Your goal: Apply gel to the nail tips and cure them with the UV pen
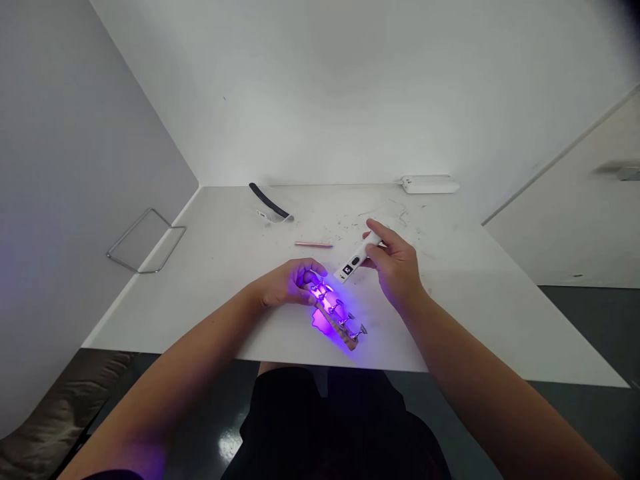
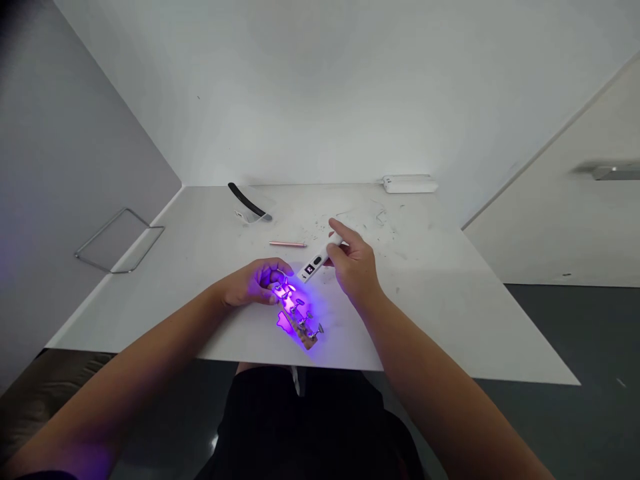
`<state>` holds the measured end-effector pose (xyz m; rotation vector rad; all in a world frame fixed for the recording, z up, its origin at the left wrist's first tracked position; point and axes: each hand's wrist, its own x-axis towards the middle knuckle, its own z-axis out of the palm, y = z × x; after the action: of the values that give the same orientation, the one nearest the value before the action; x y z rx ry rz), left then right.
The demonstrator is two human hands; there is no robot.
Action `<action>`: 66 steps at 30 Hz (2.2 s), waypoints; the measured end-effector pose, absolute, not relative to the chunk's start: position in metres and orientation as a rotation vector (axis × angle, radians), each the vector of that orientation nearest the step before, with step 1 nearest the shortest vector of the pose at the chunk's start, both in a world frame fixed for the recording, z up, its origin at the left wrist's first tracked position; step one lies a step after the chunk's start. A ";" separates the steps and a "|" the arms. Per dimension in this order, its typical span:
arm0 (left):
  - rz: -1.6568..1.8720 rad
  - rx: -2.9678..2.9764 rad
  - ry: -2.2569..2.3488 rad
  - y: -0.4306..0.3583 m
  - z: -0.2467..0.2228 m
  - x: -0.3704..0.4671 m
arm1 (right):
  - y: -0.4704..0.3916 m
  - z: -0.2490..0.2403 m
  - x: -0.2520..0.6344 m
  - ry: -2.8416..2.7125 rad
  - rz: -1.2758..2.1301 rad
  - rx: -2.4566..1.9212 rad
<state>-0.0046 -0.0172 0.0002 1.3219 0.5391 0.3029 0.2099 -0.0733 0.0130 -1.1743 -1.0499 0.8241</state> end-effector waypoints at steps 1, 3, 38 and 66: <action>0.305 1.305 0.531 -0.016 -0.001 -0.005 | -0.073 0.013 0.211 -1.048 0.822 -1.172; 0.304 1.296 0.525 -0.013 -0.003 -0.005 | -0.073 0.013 0.213 -1.035 0.814 -1.160; 0.371 1.324 0.538 0.005 -0.016 0.026 | -0.068 0.021 0.237 -0.927 0.746 -1.174; 0.389 1.289 0.540 0.001 -0.013 0.026 | -0.070 0.021 0.232 -0.945 0.766 -1.150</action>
<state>0.0260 0.0009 -0.0133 1.2890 0.5395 0.3887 0.2323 -0.0701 0.0213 -1.1503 -0.9453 0.7665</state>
